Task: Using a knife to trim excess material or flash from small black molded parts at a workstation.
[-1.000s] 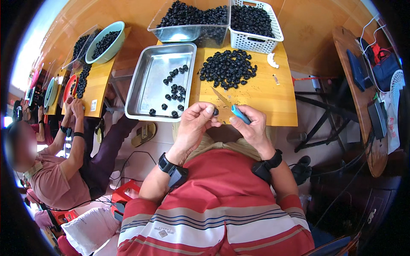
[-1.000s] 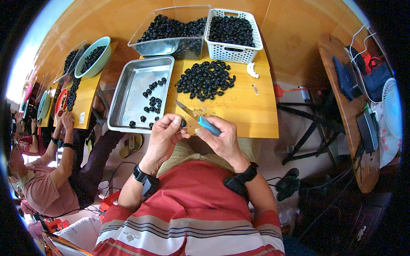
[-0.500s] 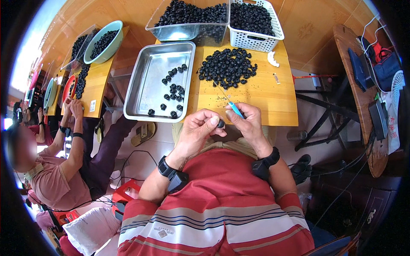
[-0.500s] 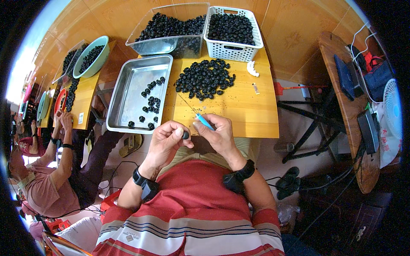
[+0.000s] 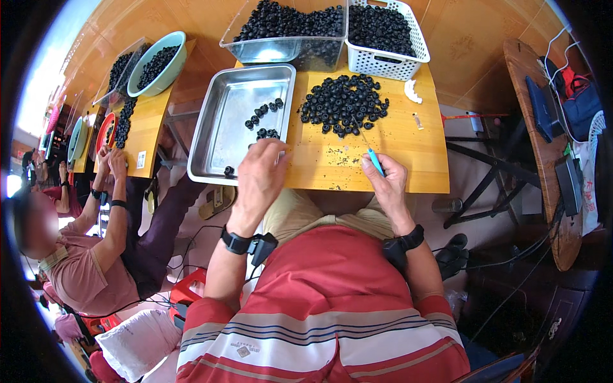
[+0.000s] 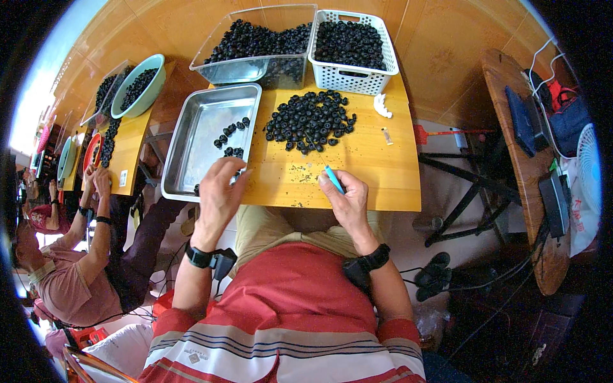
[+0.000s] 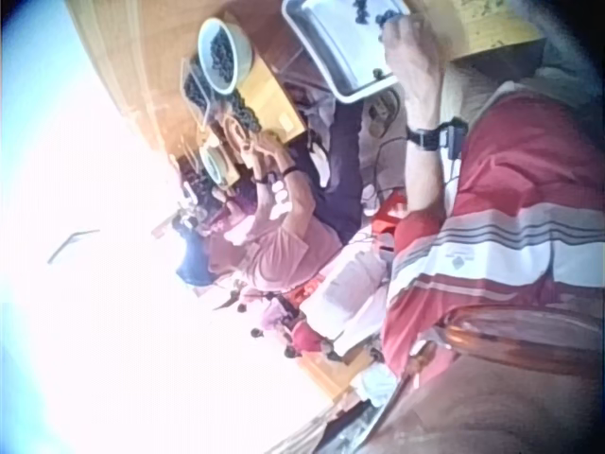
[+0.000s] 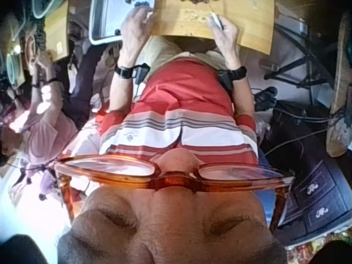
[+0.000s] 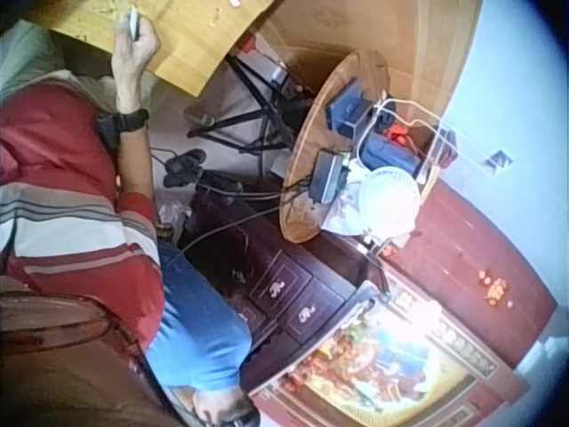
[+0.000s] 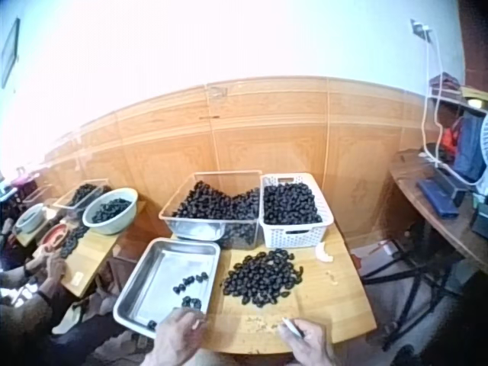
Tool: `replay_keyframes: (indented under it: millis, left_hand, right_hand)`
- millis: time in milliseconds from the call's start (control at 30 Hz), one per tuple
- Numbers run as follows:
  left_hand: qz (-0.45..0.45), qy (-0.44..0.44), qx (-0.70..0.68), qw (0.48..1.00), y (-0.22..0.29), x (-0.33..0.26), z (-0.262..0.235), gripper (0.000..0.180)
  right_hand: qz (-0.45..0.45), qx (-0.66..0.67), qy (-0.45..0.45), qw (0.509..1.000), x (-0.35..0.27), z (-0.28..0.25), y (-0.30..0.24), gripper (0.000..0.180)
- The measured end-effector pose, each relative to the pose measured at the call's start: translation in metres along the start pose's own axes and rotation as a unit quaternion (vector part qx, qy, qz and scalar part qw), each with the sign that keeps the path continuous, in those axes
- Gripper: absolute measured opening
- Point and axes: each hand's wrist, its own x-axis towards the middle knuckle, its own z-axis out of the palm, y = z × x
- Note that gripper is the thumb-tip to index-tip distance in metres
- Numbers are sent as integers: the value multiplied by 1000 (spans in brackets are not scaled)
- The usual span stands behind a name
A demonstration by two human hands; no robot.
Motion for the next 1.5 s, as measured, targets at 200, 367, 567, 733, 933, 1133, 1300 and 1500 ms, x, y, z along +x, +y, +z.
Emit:
replay_keyframes:
  millis: [200, 367, 567, 733, 933, 1133, 1300, 1500]
  left_hand:
    - [74, -97, 46, 991, 16, 26, 51, 17]
    - [116, -105, 138, 978, 3, 39, 83, 12]
    - [100, -143, 173, 969, 7, 46, 92, 11]
    - [46, -145, 108, 982, 9, 45, 96, 14]
    - [42, -132, 80, 987, 6, 39, 96, 14]
    - [32, -139, 69, 987, 14, 39, 91, 12]
    - [11, -129, 51, 990, 14, 41, 94, 18]
    - [-19, -116, 16, 993, 14, 37, 96, 19]
  right_hand:
    - [8, 0, 5, 1000, 1, -2, -1, 26]
    - [6, -1, 3, 1000, 0, -4, 5, 23]
    - [-11, -9, 4, 1000, -1, -3, 4, 24]
    - [2, -10, -5, 1000, -2, -5, 3, 24]
    - [14, -6, -9, 1000, -3, -5, -1, 25]
    - [-8, -14, -6, 1000, -3, -6, 0, 26]
    - [-20, -11, -3, 1000, -3, -5, 1, 25]
    - [-9, -7, -3, 1000, -4, -4, 3, 25]
